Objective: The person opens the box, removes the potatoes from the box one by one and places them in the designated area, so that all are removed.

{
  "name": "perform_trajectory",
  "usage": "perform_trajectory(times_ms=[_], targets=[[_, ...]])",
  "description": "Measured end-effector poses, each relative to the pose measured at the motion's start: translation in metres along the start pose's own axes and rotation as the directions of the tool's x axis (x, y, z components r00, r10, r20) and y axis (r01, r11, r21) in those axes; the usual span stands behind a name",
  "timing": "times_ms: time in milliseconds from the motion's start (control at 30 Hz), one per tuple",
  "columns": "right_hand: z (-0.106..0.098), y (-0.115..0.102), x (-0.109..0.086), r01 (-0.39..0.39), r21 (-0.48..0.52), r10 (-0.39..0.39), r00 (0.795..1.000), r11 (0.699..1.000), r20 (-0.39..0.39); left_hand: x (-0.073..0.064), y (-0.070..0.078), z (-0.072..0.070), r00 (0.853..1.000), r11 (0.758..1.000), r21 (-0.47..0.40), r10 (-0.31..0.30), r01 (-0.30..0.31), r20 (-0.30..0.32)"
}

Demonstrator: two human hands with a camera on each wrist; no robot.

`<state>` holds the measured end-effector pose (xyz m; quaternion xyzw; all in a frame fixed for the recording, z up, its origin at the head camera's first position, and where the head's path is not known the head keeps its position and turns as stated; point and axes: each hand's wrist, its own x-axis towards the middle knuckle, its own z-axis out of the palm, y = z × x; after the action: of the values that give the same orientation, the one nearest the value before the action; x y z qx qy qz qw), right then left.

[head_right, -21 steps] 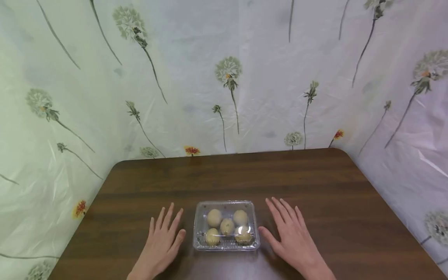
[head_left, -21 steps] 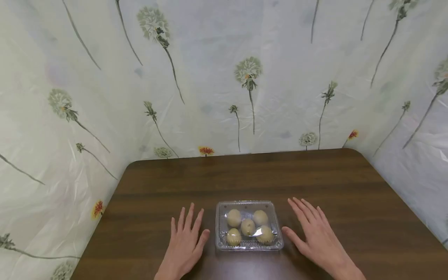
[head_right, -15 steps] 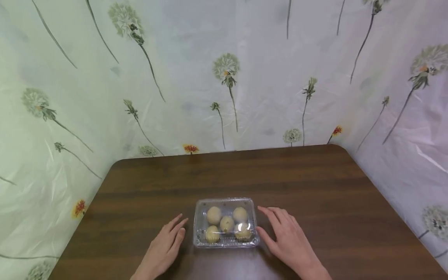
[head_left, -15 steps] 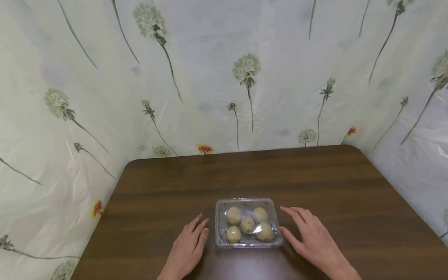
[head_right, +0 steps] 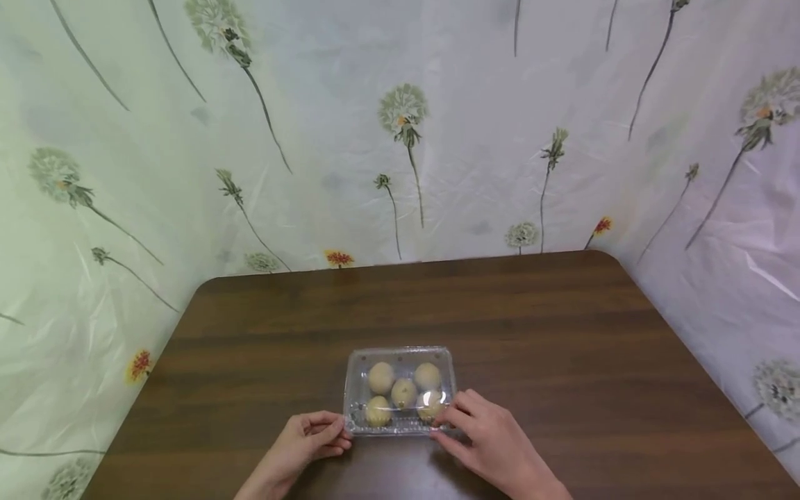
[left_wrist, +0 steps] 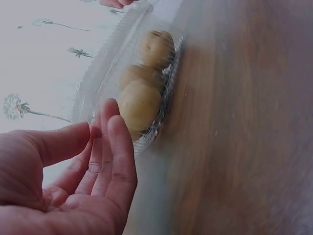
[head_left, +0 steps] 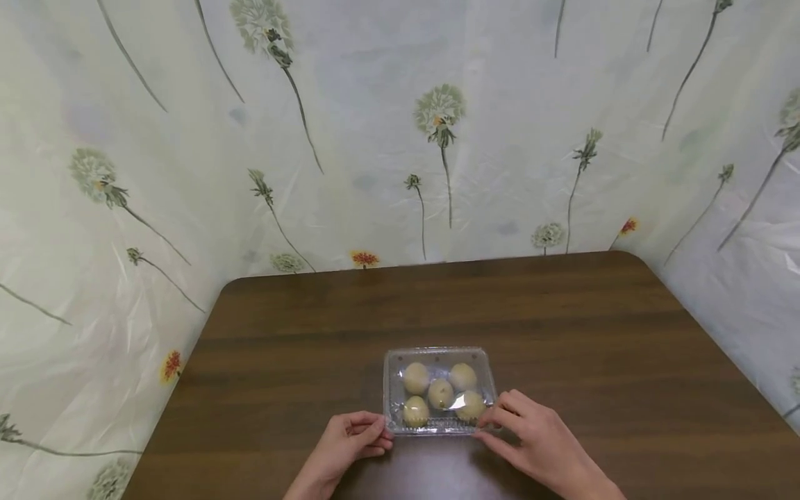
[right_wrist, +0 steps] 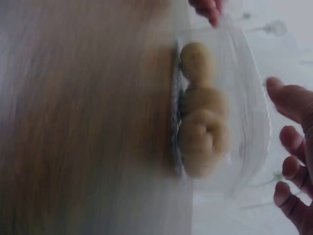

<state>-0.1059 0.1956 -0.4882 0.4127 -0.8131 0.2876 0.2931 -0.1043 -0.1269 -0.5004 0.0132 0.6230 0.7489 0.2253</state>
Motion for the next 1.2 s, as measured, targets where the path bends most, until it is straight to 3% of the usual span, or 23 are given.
perform_trajectory(times_ms=[200, 500, 833, 1200], targets=[[0.007, -0.004, -0.001, 0.002, -0.010, -0.002, 1.000, 1.000, 0.030, 0.000, -0.003, 0.000, 0.999, 0.994, -0.101, -0.045, 0.046, 0.009], [0.010, -0.005, -0.001, -0.012, -0.032, 0.013, 0.999, 0.999, 0.038, 0.004, -0.008, 0.006, 0.998, 0.981, -0.189, -0.051, 0.045, -0.023], [0.015, -0.005, -0.003, -0.002, -0.043, 0.004, 0.999, 0.999, 0.043, 0.006, -0.010, 0.018, 0.990, 0.991, -0.131, 0.001, -0.019, -0.139], [0.017, -0.002, -0.001, 0.020, -0.027, -0.020, 1.000, 0.999, 0.004, 0.008, -0.015, 0.019, 0.985, 0.992, -0.101, 0.063, -0.081, -0.163]])
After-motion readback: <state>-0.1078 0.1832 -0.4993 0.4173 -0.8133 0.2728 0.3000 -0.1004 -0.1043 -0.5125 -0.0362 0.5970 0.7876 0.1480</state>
